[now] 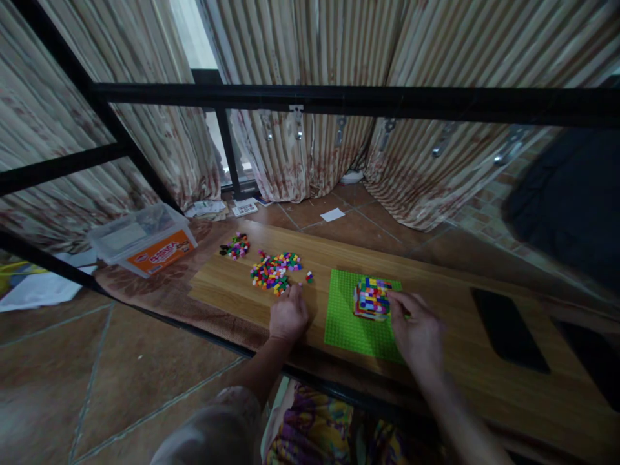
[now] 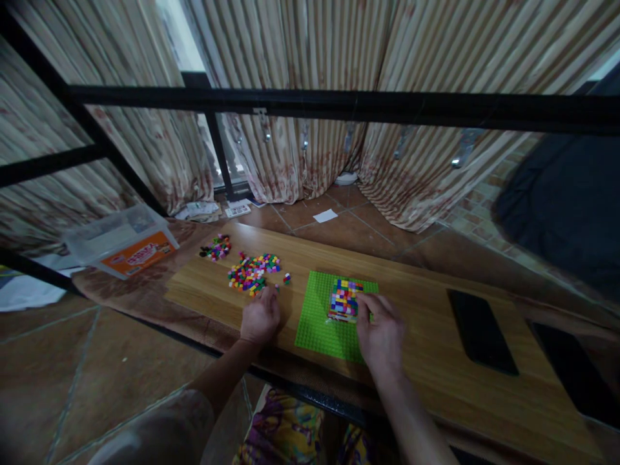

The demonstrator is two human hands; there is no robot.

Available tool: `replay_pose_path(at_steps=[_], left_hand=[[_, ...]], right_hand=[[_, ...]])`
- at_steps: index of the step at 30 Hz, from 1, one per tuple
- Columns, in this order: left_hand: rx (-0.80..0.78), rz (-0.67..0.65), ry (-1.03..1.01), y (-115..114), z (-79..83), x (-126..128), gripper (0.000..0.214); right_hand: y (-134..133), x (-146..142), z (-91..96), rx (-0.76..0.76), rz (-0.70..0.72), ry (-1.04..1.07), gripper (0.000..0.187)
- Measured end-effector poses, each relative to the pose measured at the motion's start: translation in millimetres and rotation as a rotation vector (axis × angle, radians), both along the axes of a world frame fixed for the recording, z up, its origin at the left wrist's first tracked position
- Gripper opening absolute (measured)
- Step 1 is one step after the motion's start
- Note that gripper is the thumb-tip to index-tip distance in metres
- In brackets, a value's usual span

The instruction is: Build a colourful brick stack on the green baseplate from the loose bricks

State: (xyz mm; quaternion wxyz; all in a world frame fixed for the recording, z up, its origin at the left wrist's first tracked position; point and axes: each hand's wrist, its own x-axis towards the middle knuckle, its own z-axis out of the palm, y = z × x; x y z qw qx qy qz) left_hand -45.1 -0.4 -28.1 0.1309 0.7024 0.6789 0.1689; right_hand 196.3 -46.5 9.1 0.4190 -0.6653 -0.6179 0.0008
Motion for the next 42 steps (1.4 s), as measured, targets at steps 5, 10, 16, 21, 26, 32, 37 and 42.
replay_pose_path(at_steps=[5, 10, 16, 21, 26, 32, 37, 42], left_hand=[[-0.001, -0.006, -0.033, -0.6, 1.9, 0.8, 0.026], [0.012, -0.013, -0.021, -1.7, 0.5, 0.1, 0.024], [0.071, -0.031, -0.041, -3.7, -4.1, -0.9, 0.024], [0.064, -0.042, -0.057, -3.4, -6.1, -1.5, 0.022], [0.104, -0.076, -0.083, -6.2, -7.9, -2.7, 0.022], [0.168, -0.349, 0.018, -12.5, -10.4, -2.8, 0.015], [0.216, -0.519, 0.019, -12.5, -10.9, -1.9, 0.018], [0.105, -0.385, 0.042, -9.9, -10.0, 1.3, 0.026]], right_hand=[[2.4, 13.0, 1.4, -0.002, 0.098, 0.032, 0.046], [18.6, 24.9, 0.3, -0.301, 0.369, -0.010, 0.085], [21.3, 27.4, -18.5, -0.327, 0.318, 0.015, 0.079], [16.2, 33.1, -33.6, -0.292, 0.250, -0.008, 0.074], [13.2, 26.7, -19.3, -0.237, 0.243, -0.111, 0.077], [6.6, -28.8, 26.0, -0.113, 0.239, 0.096, 0.043], [43.4, -89.9, 29.9, -0.223, 0.475, 0.121, 0.024], [89.6, -147.4, 13.2, -0.434, 0.596, -0.225, 0.011]])
